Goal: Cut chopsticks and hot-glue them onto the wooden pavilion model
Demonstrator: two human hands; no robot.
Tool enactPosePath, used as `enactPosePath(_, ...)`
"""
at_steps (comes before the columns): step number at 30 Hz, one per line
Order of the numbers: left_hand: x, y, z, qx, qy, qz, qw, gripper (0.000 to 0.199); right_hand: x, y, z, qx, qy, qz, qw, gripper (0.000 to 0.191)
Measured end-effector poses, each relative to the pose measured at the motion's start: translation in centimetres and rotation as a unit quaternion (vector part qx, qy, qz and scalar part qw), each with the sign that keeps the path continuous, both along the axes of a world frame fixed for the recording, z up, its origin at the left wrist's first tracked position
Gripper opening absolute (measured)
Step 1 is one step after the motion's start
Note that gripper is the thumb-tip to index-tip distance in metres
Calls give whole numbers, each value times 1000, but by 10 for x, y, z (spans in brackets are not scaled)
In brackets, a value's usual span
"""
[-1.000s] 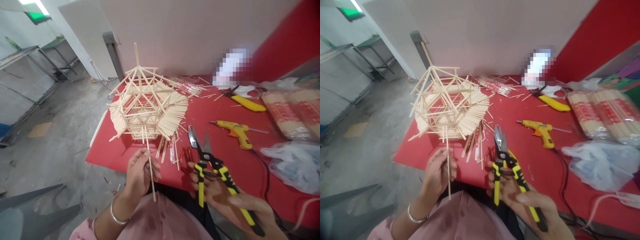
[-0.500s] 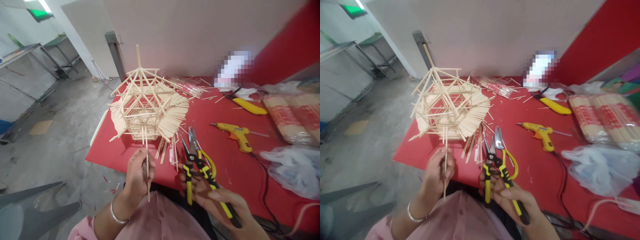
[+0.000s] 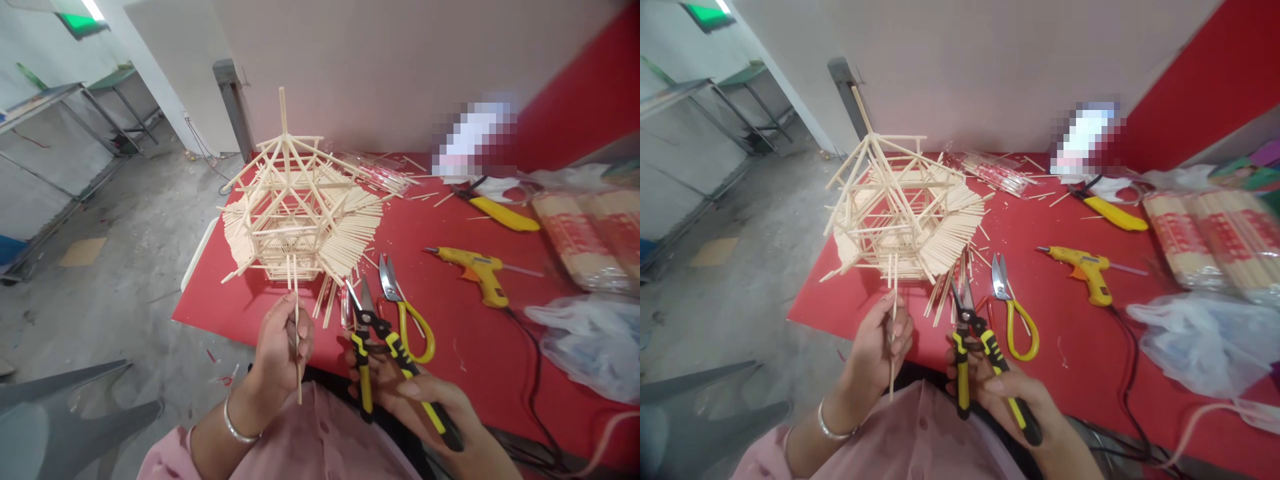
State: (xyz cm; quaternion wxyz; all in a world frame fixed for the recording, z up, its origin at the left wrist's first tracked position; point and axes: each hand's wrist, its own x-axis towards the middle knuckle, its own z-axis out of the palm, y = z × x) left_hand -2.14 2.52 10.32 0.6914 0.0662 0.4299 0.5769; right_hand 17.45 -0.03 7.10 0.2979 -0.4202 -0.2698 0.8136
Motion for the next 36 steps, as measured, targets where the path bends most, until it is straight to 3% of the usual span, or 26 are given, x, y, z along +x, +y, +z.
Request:
enactPosePath(3,1,0,-1,1,4,-1,1000,31,0,0,-9,-72,63,39,995,45)
enactPosePath(10,3,0,-2,1,17,1,1000,39,-9,8,-21,-73,59,83,992,40)
enactPosePath(23,3,0,5,-15,16,-4,1000,40,-13,2,-32,-81,64,43,994,43)
enactPosePath(36,2,0,2,2,-9,2,1000,36,-16,1,-25,-74,59,48,994,40)
